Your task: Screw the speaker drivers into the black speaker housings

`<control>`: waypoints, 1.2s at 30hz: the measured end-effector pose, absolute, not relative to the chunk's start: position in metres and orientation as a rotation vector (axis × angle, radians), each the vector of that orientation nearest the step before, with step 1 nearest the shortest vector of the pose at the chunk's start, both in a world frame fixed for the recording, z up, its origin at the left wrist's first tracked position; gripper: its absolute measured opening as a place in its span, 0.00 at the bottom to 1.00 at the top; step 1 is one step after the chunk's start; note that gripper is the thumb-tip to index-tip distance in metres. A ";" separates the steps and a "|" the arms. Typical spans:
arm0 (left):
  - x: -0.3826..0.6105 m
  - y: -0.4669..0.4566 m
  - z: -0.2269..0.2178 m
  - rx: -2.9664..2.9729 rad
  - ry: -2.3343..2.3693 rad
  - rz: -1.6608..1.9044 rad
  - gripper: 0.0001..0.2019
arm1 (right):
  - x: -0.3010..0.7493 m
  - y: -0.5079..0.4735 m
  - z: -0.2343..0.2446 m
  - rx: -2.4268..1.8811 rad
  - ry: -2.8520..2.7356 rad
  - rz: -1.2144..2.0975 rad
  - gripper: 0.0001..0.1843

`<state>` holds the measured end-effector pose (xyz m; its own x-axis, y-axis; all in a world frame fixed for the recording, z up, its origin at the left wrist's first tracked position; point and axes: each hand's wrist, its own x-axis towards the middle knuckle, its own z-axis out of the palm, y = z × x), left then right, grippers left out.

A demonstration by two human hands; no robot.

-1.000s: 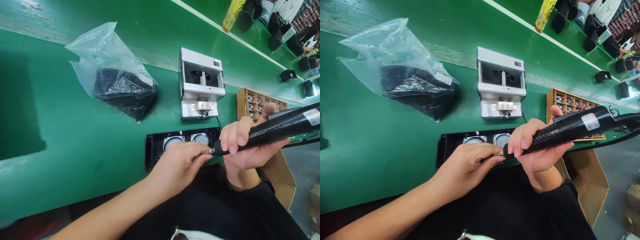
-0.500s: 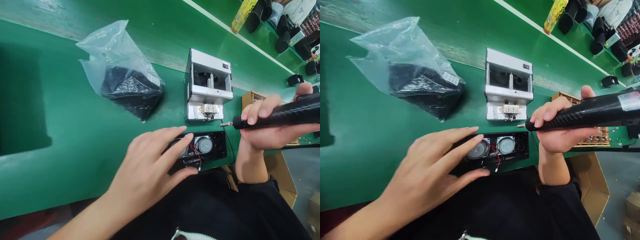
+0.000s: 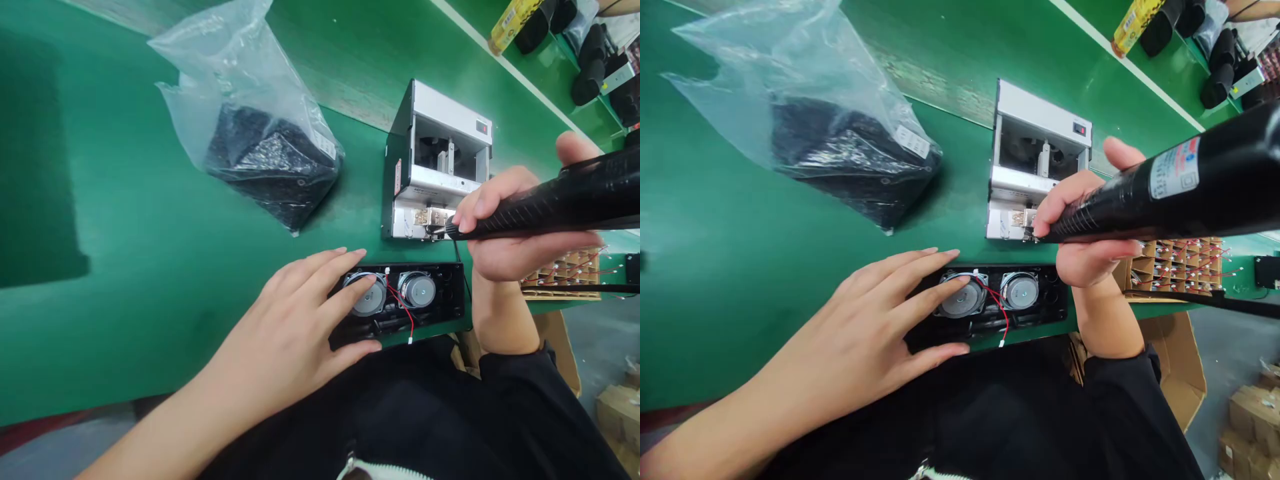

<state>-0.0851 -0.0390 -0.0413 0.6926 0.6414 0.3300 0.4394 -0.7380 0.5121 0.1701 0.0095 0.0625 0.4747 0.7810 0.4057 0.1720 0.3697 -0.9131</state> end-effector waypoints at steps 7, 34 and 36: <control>-0.084 -0.039 -0.043 2.458 0.832 0.714 0.30 | 0.166 0.005 0.064 -1.039 -1.131 0.388 0.38; -0.083 -0.039 -0.039 2.350 0.849 0.741 0.36 | 0.163 -0.042 0.044 -0.846 -1.331 0.697 0.32; -0.083 -0.040 -0.039 2.335 0.846 0.733 0.35 | 0.162 -0.038 0.041 -0.879 -1.319 0.696 0.30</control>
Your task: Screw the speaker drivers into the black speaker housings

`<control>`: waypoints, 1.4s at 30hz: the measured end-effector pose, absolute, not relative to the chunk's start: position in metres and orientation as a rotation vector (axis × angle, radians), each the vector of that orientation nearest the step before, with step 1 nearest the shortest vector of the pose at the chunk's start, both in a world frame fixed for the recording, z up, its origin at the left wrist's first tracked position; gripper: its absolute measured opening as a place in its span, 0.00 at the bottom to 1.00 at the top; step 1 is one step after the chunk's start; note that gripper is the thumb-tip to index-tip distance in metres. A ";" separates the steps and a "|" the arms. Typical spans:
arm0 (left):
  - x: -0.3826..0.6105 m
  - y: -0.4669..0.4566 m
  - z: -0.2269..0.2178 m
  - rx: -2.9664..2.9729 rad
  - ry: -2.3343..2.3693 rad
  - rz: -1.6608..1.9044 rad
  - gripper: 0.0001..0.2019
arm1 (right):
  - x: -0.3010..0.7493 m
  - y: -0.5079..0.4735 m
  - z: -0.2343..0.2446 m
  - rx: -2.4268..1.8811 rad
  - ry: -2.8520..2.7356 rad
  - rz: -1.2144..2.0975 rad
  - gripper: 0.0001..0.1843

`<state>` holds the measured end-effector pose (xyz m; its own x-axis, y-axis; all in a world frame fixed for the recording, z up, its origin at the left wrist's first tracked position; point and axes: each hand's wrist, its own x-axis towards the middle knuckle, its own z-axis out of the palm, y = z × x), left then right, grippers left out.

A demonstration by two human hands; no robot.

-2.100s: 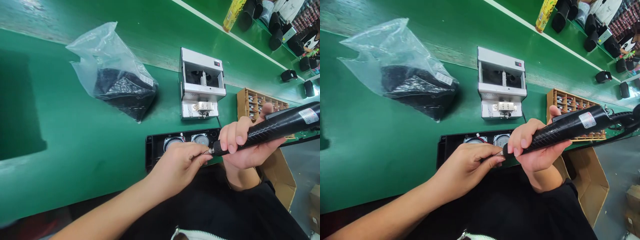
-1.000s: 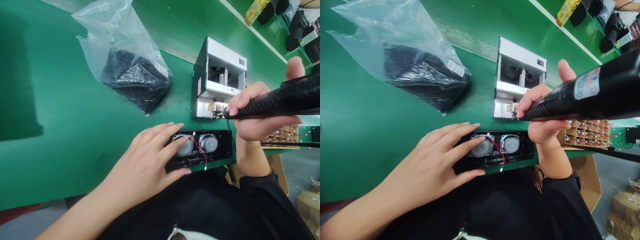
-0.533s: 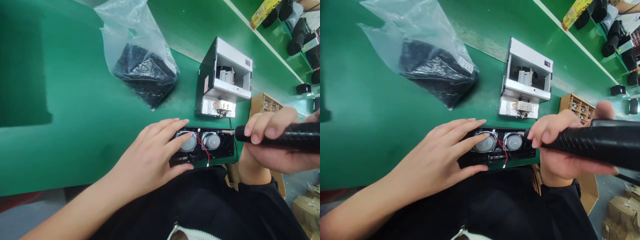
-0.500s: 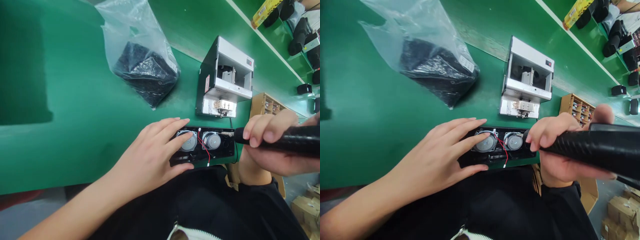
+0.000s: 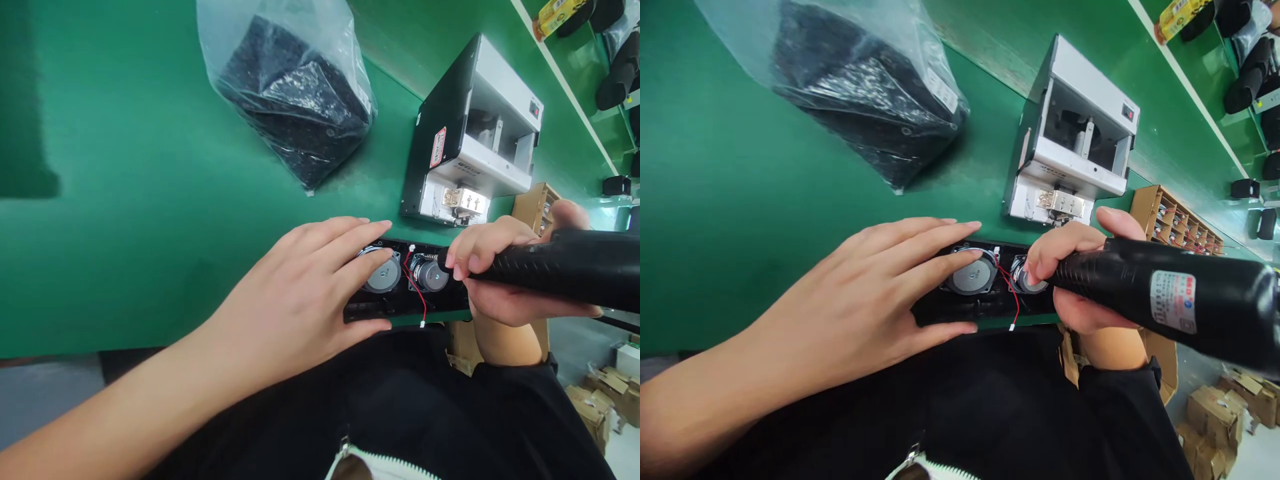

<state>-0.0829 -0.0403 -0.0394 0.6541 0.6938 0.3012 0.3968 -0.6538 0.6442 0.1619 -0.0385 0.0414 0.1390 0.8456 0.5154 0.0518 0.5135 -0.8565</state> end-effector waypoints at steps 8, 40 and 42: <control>-0.084 -0.040 -0.038 2.316 0.842 0.678 0.33 | 0.154 -0.034 0.036 -0.847 -1.288 0.685 0.43; -0.079 -0.037 -0.040 2.422 0.797 0.842 0.32 | 0.166 -0.025 0.015 -0.621 -1.514 0.646 0.43; -0.079 -0.038 -0.043 2.429 0.793 0.848 0.31 | 0.175 -0.024 0.039 -0.672 -1.519 0.595 0.44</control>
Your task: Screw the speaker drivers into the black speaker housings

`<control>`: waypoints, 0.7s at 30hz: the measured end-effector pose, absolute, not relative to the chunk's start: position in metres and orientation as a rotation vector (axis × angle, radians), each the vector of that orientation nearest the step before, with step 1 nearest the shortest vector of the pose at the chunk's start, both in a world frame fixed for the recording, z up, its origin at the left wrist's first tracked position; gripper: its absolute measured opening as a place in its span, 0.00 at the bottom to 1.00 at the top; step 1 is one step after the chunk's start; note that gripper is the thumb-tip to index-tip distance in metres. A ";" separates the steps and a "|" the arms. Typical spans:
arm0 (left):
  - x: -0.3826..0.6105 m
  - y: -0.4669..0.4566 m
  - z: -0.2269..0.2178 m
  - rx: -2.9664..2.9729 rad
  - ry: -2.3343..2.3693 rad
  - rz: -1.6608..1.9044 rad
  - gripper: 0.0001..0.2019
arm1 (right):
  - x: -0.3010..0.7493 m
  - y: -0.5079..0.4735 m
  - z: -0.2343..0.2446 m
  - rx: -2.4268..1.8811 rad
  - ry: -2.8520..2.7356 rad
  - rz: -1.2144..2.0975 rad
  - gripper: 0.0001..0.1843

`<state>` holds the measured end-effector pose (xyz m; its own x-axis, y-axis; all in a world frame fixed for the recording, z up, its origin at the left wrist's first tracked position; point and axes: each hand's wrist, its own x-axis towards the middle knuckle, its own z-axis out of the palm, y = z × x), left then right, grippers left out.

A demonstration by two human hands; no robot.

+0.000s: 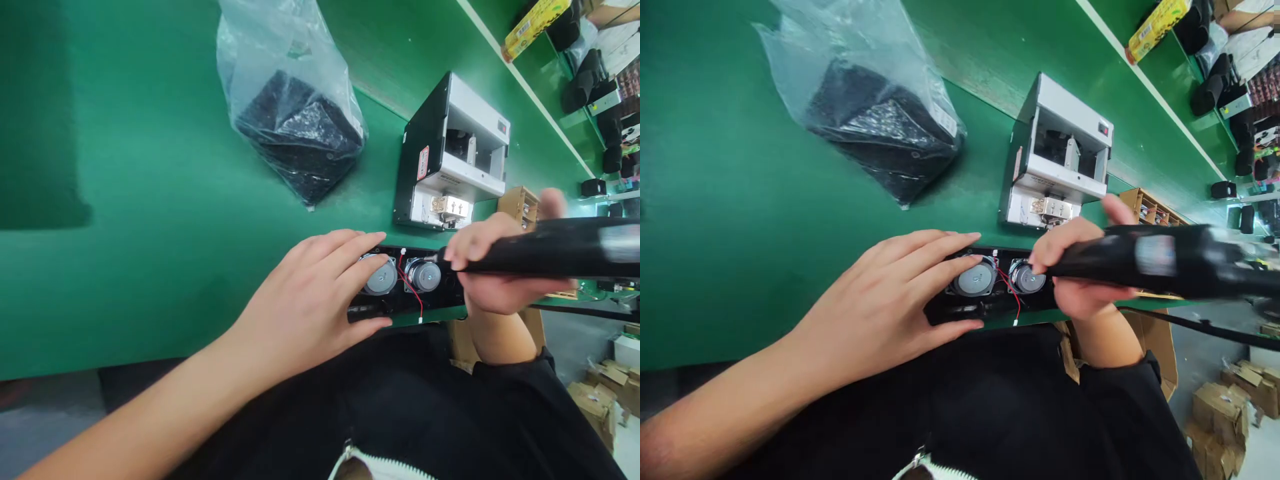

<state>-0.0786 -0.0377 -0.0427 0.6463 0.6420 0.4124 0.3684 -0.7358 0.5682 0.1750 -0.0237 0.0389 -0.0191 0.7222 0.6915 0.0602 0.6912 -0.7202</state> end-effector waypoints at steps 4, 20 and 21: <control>-0.077 -0.038 -0.046 2.426 0.825 0.876 0.28 | 0.195 -0.008 0.080 -0.627 -1.517 0.323 0.34; -0.080 -0.039 -0.047 2.338 0.863 0.797 0.29 | 0.179 0.025 0.053 -1.028 -1.406 0.195 0.53; -0.080 -0.039 -0.047 2.336 0.864 0.797 0.29 | 0.180 0.024 0.053 -1.032 -1.405 0.205 0.53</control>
